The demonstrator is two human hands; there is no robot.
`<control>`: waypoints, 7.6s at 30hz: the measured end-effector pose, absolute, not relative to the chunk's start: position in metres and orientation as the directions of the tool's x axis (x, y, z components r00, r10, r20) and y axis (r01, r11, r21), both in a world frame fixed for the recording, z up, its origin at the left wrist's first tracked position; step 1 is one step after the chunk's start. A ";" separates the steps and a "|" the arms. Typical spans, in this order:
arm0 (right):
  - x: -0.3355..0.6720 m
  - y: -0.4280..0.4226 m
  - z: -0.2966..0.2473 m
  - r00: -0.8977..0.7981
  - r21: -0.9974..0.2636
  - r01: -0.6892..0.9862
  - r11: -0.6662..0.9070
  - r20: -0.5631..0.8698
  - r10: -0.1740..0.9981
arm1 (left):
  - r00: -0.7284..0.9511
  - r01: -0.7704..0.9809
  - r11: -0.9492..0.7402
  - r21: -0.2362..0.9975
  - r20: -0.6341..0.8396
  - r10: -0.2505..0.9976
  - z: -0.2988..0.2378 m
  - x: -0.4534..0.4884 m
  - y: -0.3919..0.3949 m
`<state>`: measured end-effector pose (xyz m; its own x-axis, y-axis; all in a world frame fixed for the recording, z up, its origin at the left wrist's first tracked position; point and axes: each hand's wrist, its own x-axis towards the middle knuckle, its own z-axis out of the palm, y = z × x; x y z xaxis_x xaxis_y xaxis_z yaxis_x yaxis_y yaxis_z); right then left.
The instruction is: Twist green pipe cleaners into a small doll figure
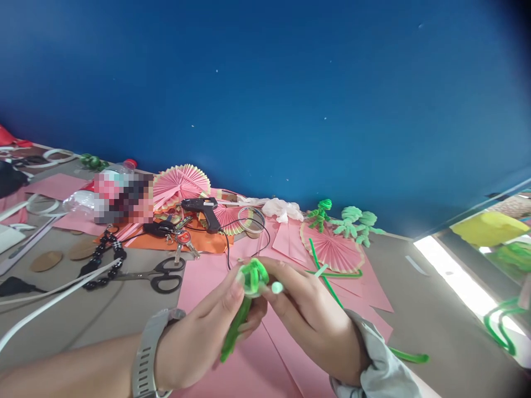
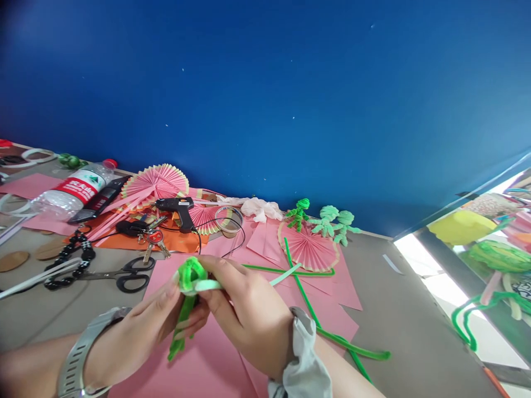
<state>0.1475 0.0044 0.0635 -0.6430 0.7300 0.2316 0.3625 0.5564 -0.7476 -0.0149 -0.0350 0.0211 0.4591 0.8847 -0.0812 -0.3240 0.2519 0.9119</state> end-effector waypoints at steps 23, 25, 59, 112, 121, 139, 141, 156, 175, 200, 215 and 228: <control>0.148 0.005 0.063 -0.684 -0.899 0.176 0.400 0.180 0.706 | 0.510 -0.391 0.318 0.864 -0.084 0.856 0.038 -0.013 -0.034; 0.148 0.005 0.064 -0.691 -0.909 0.168 0.383 0.168 0.703 | 0.504 -0.347 0.298 0.889 -0.091 0.859 0.039 -0.014 -0.034; 0.149 0.004 0.075 -0.711 -0.584 0.596 0.551 -0.066 0.700 | 0.428 0.033 0.022 0.999 -0.034 0.903 0.050 -0.024 -0.031; 0.141 -0.013 0.078 -0.612 -0.651 0.571 0.501 0.070 0.788 | 0.344 -0.196 -0.377 0.905 0.424 0.838 0.054 -0.035 -0.007; 0.142 -0.010 0.079 -0.682 -0.689 0.471 0.550 0.111 0.723 | 0.340 -0.220 -0.283 0.934 0.345 0.875 0.048 -0.031 -0.009; 0.142 -0.013 0.083 -0.665 -0.954 0.295 0.043 -0.173 0.726 | 0.372 -0.016 -0.716 0.698 0.668 0.644 0.055 -0.048 0.001; 0.142 -0.014 0.083 -0.650 -0.944 0.325 0.066 -0.172 0.740 | 0.370 -0.032 -0.680 0.732 0.641 0.672 0.053 -0.048 -0.002; 0.146 -0.007 0.070 -0.481 -0.631 0.540 0.557 0.312 0.819 | 0.209 0.173 -0.269 0.948 0.231 0.950 0.054 -0.025 -0.019; 0.145 -0.002 0.054 -0.497 -0.615 0.433 0.660 0.448 0.743 | 0.312 -0.096 0.221 0.971 -0.181 0.933 0.046 -0.011 -0.028; 0.150 0.001 0.053 -0.495 -0.474 0.473 0.742 0.554 0.669 | 0.461 -0.270 0.253 0.929 -0.106 0.881 0.045 -0.013 -0.027; 0.165 0.020 0.074 -0.721 -0.813 0.120 0.569 0.323 0.613 | 0.696 -0.340 0.341 0.877 -0.009 0.718 0.049 -0.024 -0.029; 0.172 0.018 0.090 -0.911 -0.910 0.033 0.412 0.142 0.388 | 0.857 0.101 0.103 0.990 -0.139 0.497 0.077 -0.039 -0.027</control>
<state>0.1723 0.0183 0.0896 -0.9107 0.3877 0.1424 0.0333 0.4125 -0.9104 -0.0393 -0.0267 0.0769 0.8565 0.4971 -0.1389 0.1009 0.1028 0.9896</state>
